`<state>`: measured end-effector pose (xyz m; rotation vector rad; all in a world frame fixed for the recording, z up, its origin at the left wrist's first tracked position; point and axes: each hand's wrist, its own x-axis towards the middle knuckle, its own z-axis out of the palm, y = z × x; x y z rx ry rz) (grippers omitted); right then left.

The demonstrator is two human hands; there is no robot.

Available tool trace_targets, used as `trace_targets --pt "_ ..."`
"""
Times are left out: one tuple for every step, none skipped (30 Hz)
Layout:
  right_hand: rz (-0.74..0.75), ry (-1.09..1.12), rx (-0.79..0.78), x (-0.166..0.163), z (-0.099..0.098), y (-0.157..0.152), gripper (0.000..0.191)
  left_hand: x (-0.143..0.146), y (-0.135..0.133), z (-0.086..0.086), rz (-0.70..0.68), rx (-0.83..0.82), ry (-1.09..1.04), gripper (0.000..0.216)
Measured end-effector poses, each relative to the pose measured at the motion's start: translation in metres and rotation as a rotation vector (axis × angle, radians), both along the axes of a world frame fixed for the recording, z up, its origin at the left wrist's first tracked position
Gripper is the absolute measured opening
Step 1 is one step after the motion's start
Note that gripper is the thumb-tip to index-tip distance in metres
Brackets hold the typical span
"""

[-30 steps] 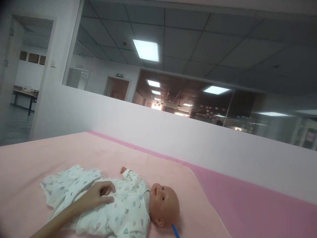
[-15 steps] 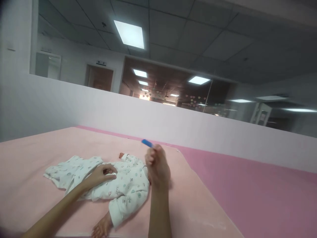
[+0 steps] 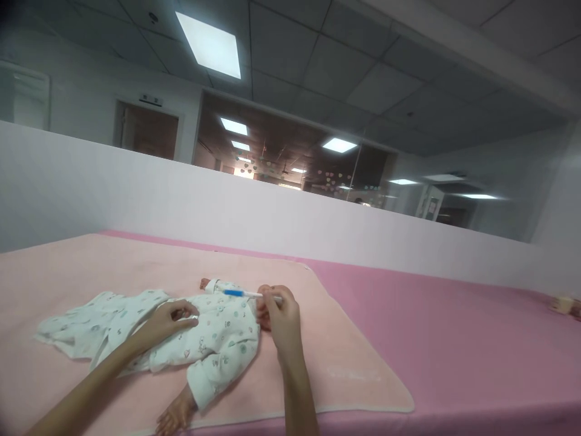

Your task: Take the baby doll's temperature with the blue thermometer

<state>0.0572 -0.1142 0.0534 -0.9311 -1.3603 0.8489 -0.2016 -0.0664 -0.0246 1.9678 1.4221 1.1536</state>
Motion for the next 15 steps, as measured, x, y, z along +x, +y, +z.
trace_targets --pt "-0.103 -0.038 -0.003 0.012 -0.012 -0.004 0.026 0.0 0.0 0.0 0.007 0.004 0.005 0.025" --pt "-0.181 -0.062 -0.015 0.024 -0.025 -0.008 0.026 0.0 0.001 -0.001 0.011 0.007 0.009 0.025" --pt "-0.244 -0.102 -0.04 0.035 -0.038 -0.011 0.026 0.0 0.001 -0.001 0.015 0.009 0.01 0.025" --pt "-0.342 -0.168 -0.059 0.045 -0.052 -0.014 0.025 -0.001 0.002 -0.002 0.017 0.012 0.008 0.026" --pt "-0.469 -0.249 -0.081 0.054 -0.064 -0.016 0.022 -0.001 0.003 -0.002 0.017 0.013 0.006 0.027" --pt "-0.592 -0.34 -0.109 0.062 -0.075 -0.018 0.019 -0.001 0.003 -0.003 0.016 0.015 0.002 0.028" --pt "-0.699 -0.439 -0.139 0.067 -0.085 -0.019 0.017 -0.001 0.003 -0.004 0.016 0.016 -0.004 0.029" --pt "-0.776 -0.543 -0.171 0.071 -0.094 -0.02 0.016 -0.001 0.003 -0.004 0.016 0.017 -0.01 0.029" --pt "-0.816 -0.648 -0.204 0.073 -0.102 -0.02 0.016 -0.001 0.003 -0.004 0.017 0.017 -0.017 0.029" --pt "-0.831 -0.753 -0.226 0.075 -0.108 -0.02 0.018 -0.001 0.002 -0.003 0.015 0.016 -0.023 0.029" --pt "-0.835 -0.855 -0.23 0.075 -0.114 -0.019 0.019 -0.001 0.001 -0.003 0.014 0.012 -0.03 0.029" --pt "-0.851 -0.953 -0.211 0.074 -0.118 -0.018 0.021 -0.001 0.0 -0.002 0.013 0.007 -0.037 0.028" --pt "-0.881 -1.046 -0.164 0.073 -0.122 -0.017 0.022 0.0 -0.001 0.0 0.011 0.002 -0.045 0.028" --pt "-0.924 -1.125 -0.09 0.071 -0.124 -0.014 0.022 0.0 -0.002 0.001 0.009 -0.003 -0.053 0.027" --pt "-0.97 -1.183 0.001 0.067 -0.124 -0.012 0.02 0.001 -0.004 0.002 0.009 -0.007 -0.061 0.026"
